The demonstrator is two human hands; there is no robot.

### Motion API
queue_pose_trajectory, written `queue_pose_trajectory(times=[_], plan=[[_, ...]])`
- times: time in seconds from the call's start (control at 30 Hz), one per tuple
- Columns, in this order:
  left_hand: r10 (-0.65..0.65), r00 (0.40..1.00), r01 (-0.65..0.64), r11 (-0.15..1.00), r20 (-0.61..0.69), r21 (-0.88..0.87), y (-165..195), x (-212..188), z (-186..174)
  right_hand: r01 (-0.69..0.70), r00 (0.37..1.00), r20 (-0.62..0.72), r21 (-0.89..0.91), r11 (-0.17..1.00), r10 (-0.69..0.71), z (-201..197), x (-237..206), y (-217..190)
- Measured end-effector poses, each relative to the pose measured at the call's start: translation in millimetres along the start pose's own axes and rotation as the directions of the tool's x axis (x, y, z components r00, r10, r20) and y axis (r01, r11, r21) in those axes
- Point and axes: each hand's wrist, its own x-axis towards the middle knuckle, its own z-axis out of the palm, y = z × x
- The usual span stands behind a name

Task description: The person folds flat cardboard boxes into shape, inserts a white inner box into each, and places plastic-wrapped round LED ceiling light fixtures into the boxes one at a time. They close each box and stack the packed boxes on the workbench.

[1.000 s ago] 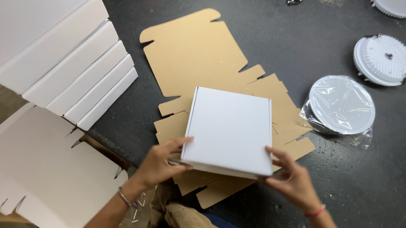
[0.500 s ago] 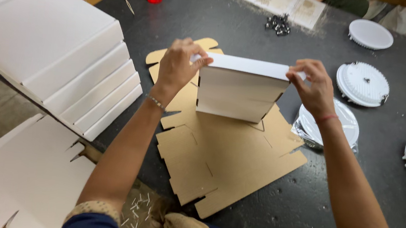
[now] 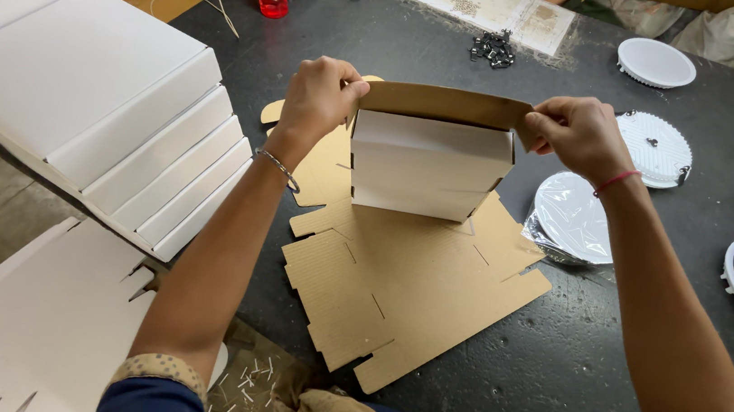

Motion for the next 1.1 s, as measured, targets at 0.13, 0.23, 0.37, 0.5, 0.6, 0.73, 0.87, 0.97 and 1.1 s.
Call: queue_pose_trajectory(times=[0.13, 0.23, 0.37, 0.5, 0.6, 0.73, 0.87, 0.97, 1.1], plan=[[-0.087, 0.994, 0.093, 0.990, 0.058, -0.108, 5.3, -3.7, -1.0, -0.062, 0.998, -0.017, 0.065, 0.996, 0.063, 6.3, -6.3, -16.7], [-0.077, 0.996, 0.082, 0.989, 0.042, -0.121, 6.3, -6.9, -0.7, -0.057, 0.997, -0.041, 0.052, 0.997, 0.059, 11.4, -11.7, -20.5], [-0.061, 0.998, 0.064, 0.988, 0.022, -0.142, 2.8, -7.5, 4.2, -0.017, 0.996, -0.085, 0.025, 1.000, 0.019, 16.6, -15.9, -19.7], [0.025, 0.997, -0.033, 0.992, -0.072, -0.120, -1.9, -6.8, 10.8, 0.005, 0.994, -0.111, -0.071, 0.997, -0.013, 21.6, -19.7, -23.5], [0.142, 0.973, -0.166, 0.979, -0.184, -0.121, -2.2, -10.6, 13.4, 0.033, 0.986, -0.159, -0.077, 0.996, -0.045, 25.3, -24.7, -28.3], [0.061, 0.977, -0.086, 0.990, -0.204, -0.116, 1.0, -27.4, 16.3, 0.118, 0.956, -0.260, -0.077, 0.990, -0.134, 37.8, -36.4, -25.9], [0.035, 0.978, -0.077, 0.977, -0.204, -0.201, 0.3, -51.8, 23.9, 0.208, 0.924, -0.332, 0.016, 0.978, -0.191, 53.9, -51.7, -10.2], [0.322, 0.903, -0.291, 0.945, -0.284, 0.146, -9.6, -75.4, 24.6, 0.307, 0.848, -0.365, -0.254, 0.917, -0.385, 73.9, -66.9, 0.2], [0.304, 0.924, -0.286, 0.952, -0.230, 0.109, -21.0, -86.8, 28.0, 0.244, 0.874, -0.386, -0.177, 0.953, -0.296, 82.1, -67.7, 6.8]])
